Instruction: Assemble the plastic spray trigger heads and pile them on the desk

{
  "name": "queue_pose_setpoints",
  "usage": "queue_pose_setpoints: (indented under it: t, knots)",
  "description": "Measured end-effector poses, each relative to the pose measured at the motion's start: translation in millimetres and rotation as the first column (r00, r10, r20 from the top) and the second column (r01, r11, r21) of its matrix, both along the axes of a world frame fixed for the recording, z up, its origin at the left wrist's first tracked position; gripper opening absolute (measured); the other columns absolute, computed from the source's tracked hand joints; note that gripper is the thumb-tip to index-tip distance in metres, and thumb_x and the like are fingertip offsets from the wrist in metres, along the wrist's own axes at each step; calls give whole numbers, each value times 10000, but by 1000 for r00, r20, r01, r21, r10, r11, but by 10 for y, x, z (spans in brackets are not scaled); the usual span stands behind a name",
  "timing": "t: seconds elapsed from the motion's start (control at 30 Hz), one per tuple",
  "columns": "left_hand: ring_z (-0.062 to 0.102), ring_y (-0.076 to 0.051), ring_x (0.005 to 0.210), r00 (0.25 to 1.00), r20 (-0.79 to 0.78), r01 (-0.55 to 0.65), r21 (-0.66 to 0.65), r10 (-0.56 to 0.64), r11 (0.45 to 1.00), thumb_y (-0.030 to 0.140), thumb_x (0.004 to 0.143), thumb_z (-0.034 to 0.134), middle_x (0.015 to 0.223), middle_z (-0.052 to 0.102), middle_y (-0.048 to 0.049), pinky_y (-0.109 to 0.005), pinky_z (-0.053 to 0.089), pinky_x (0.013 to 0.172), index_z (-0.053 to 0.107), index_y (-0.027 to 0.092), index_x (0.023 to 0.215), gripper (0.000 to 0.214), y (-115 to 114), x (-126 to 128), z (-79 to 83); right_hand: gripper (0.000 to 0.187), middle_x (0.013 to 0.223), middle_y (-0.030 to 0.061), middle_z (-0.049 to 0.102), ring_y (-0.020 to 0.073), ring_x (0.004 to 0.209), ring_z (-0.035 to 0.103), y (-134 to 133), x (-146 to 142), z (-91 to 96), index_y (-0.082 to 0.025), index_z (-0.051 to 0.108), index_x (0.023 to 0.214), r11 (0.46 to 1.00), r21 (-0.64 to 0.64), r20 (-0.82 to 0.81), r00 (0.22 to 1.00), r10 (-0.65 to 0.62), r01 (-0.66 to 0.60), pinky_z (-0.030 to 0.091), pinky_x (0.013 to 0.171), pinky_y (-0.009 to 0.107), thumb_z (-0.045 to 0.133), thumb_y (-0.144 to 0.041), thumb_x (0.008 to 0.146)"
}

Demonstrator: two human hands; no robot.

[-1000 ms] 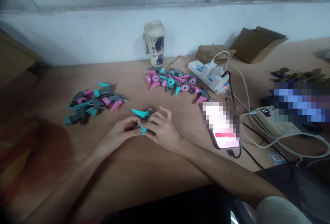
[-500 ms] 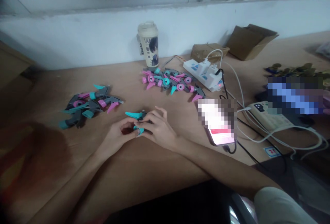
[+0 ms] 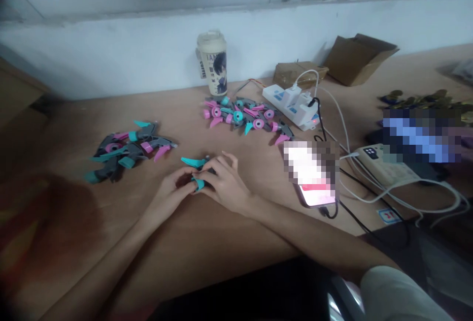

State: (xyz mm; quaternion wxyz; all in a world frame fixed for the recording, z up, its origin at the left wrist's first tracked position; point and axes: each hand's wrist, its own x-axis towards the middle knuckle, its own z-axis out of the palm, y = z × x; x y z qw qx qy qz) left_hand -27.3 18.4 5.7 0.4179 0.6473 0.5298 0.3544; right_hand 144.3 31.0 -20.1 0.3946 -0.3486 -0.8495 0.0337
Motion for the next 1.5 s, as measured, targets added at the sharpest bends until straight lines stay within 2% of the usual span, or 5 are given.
queue_pose_setpoints:
  t: [0.3, 0.5, 1.1, 1.33, 1.5]
  knots:
    - [580, -173, 831, 994, -72, -72, 98, 79, 993, 265, 764, 535, 908, 635, -29, -304, 458, 776, 601, 190, 905, 173, -55, 53, -88, 164, 937, 6, 600, 155, 945, 539, -16, -20, -6, -253, 634, 975, 999, -5, 18, 999, -40, 40, 185, 1045, 411, 612, -281, 815]
    - [574, -165, 751, 923, -225, -269, 202, 312, 942, 299, 720, 618, 813, 592, -8, -288, 442, 696, 553, 194, 800, 147, -113, 110, -33, 152, 924, 11, 579, 168, 936, 525, -33, -36, 2, -251, 634, 951, 989, -22, 32, 988, -149, 149, 202, 1017, 423, 622, -282, 803]
    - [524, -183, 754, 811, -469, -125, 447, 351, 886, 260, 798, 538, 776, 572, -38, -315, 409, 715, 586, 174, 723, 124, -101, 14, 52, 157, 992, 24, 663, 217, 1000, 549, -13, -8, 55, -226, 598, 963, 970, -94, 84, 973, -216, 224, 198, 1011, 461, 617, -258, 811]
    - [545, -149, 694, 986, 54, -155, -29, 156, 988, 341, 789, 550, 733, 601, -14, -250, 440, 623, 628, 177, 754, 184, -1, -103, 178, 195, 926, -13, 688, 171, 944, 605, 31, 24, 86, -251, 592, 972, 978, -170, -140, 980, -144, 119, 226, 1021, 421, 609, -372, 819]
    - [510, -120, 602, 996, 54, -65, -64, 68, 996, 338, 779, 568, 678, 593, -1, -232, 417, 579, 636, 169, 724, 190, -30, -49, 191, 215, 921, -21, 697, 152, 908, 634, -38, -25, 128, -258, 599, 981, 977, -211, -245, 968, -63, 10, 272, 1023, 408, 630, -371, 800]
